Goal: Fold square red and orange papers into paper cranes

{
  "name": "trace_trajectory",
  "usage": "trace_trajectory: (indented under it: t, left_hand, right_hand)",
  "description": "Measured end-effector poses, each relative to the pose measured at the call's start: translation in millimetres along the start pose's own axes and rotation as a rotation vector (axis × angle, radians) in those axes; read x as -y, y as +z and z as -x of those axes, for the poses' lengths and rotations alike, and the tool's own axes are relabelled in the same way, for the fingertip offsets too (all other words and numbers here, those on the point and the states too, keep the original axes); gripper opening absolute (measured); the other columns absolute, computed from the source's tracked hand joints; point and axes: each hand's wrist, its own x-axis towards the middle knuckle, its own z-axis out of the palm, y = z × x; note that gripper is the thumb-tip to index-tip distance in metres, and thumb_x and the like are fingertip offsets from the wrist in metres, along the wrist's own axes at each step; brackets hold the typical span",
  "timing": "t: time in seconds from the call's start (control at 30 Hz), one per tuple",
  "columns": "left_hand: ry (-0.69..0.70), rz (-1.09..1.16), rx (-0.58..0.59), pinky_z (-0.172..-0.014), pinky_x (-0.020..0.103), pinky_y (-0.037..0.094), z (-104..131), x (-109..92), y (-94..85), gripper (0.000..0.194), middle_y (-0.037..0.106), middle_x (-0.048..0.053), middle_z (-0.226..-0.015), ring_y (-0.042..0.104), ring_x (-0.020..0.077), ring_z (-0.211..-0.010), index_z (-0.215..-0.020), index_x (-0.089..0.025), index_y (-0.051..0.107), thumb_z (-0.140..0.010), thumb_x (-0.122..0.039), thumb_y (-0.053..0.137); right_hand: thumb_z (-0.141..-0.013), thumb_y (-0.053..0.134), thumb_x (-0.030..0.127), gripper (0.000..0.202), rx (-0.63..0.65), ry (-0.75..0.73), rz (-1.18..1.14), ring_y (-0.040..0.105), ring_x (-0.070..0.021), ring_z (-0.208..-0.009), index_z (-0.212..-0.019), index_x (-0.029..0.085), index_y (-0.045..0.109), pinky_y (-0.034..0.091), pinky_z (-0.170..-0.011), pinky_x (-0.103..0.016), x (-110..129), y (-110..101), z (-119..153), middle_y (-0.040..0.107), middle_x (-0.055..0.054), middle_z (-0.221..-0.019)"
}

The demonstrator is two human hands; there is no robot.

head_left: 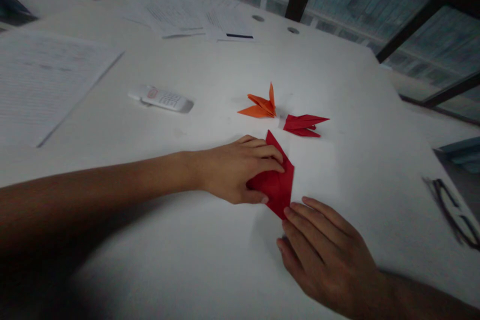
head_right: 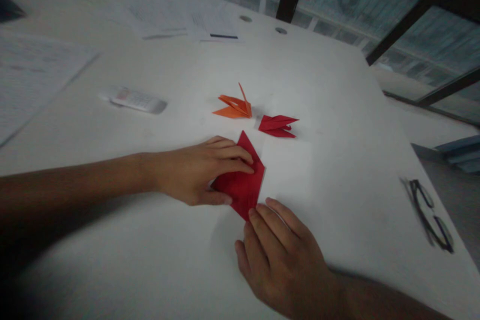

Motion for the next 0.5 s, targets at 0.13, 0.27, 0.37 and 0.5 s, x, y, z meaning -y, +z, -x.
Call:
trace_trajectory:
  t: [0.13, 0.27, 0.37, 0.5]
  left_hand:
    - [0.022, 0.073, 0.081, -0.119, 0.049, 0.035, 3, 5, -10.5, 0.072, 0.057, 0.012, -0.15, 0.053, 0.0342, -0.137, -0.145, -0.026, 0.057, -0.079, -0.036, 0.082]
    - [0.039, 0.066, 0.036, -0.117, 0.047, 0.037, 4, 9, -10.1, 0.056, 0.058, 0.01, -0.151, 0.055, 0.0314, -0.136, -0.139, -0.028, 0.061, -0.085, -0.032, 0.077]
    - [0.08, 0.05, -0.002, -0.115, 0.046, 0.039, 3, 11, -6.2, 0.042, 0.058, 0.01, -0.152, 0.057, 0.0303, -0.133, -0.131, -0.027, 0.066, -0.091, -0.04, 0.072]
    - [0.078, 0.01, -0.045, -0.111, 0.043, 0.039, 2, 12, -0.8, 0.032, 0.066, 0.01, -0.142, 0.061, 0.0267, -0.127, -0.125, -0.025, 0.068, -0.1, -0.044, 0.06]
  right_hand:
    - [-0.093, 0.067, 0.023, 0.017, 0.01, 0.026, -0.005, 0.079, -0.0286, -0.09, -0.086, 0.011, 0.076, 0.066, -0.094, -0.046, -5, 1, -2, 0.082, -0.013, -0.094]
    - [-0.094, 0.067, 0.02, 0.017, 0.056, 0.047, -0.005, 0.077, -0.0275, -0.09, -0.08, 0.013, 0.073, 0.063, -0.102, -0.047, -11, 2, -4, 0.078, -0.011, -0.083]
    - [-0.095, 0.066, 0.021, 0.018, 0.066, 0.087, 0.014, 0.076, -0.0274, -0.089, -0.079, 0.014, 0.072, 0.062, -0.104, -0.047, -15, 4, -4, 0.074, -0.01, -0.077]
    - [-0.094, 0.068, 0.023, 0.018, -0.017, 0.1, 0.06, 0.075, -0.0294, -0.094, -0.101, 0.007, 0.074, 0.065, -0.097, -0.046, -19, 12, -2, 0.077, -0.016, -0.089]
